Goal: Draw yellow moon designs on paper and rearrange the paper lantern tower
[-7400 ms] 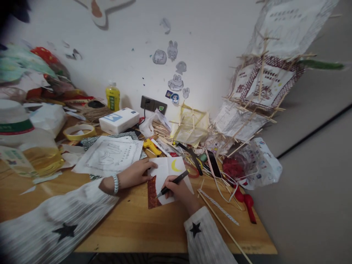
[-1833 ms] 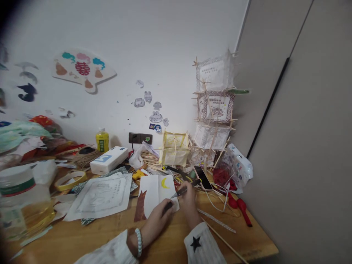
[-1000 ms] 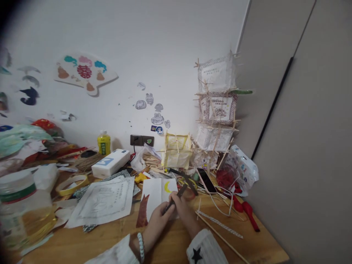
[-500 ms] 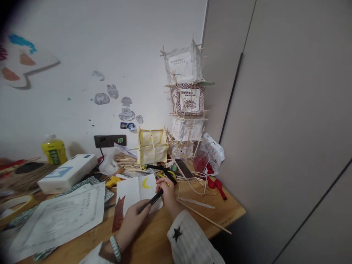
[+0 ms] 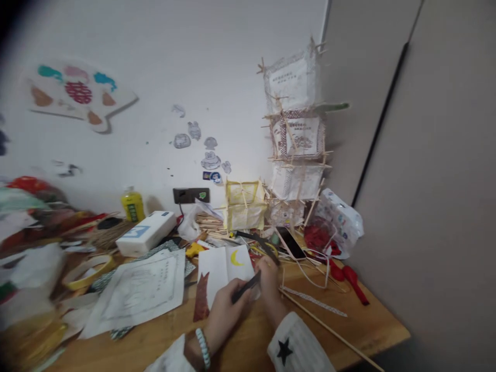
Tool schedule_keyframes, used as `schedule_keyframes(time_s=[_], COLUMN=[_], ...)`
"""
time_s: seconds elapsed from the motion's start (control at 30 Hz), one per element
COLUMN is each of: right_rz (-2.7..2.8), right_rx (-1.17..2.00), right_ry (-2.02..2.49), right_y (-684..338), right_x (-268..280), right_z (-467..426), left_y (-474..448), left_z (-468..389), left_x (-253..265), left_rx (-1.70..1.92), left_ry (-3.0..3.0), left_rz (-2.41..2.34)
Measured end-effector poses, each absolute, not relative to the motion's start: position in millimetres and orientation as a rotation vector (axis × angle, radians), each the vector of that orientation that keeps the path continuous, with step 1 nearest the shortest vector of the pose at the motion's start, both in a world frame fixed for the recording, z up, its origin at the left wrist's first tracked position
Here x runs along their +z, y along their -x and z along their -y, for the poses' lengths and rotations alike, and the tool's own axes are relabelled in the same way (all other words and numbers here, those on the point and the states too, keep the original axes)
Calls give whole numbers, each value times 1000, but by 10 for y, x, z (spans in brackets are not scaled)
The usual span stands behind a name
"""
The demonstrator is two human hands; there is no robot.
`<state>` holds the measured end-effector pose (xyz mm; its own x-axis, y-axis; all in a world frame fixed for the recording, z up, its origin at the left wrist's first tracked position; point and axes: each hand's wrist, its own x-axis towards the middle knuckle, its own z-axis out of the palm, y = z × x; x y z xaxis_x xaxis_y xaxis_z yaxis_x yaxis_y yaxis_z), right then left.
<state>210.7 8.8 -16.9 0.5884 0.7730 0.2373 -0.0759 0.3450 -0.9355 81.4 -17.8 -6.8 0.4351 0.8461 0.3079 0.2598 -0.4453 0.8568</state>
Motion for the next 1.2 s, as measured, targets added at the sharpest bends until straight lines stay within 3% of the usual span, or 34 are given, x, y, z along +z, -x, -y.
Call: schedule_keyframes(time_s=[0.07, 0.2, 0.4, 0.67, 0.8, 0.97, 1.2], right_rz=[794, 661, 417, 858, 931, 1123, 1337], right_rx=[579, 188, -176, -705, -739, -792, -608], right_ry=[1088, 1216, 1400, 1845, 1965, 1653, 1444], right_y=[-2179, -2510, -2951, -2855, -2863, -2818, -2494], right_x=[-128, -123, -262, -210, -251, -251, -157], right_z=[-62, -26, -54, 37, 36, -44, -77], left_y=[-808, -758, -708, -655, -346, 438, 1010], left_z=[179, 208, 296, 350, 59, -204, -387], left_x=[-80, -89, -27, 120, 309, 411, 283], left_rx=[984, 936, 567, 519, 509, 347, 383], left_ry=[-1945, -2061, -2530, -2624, -2604, -2453, -2322], left_rz=[-953, -1098, -1233, -1224, -1570, -1941, -2084])
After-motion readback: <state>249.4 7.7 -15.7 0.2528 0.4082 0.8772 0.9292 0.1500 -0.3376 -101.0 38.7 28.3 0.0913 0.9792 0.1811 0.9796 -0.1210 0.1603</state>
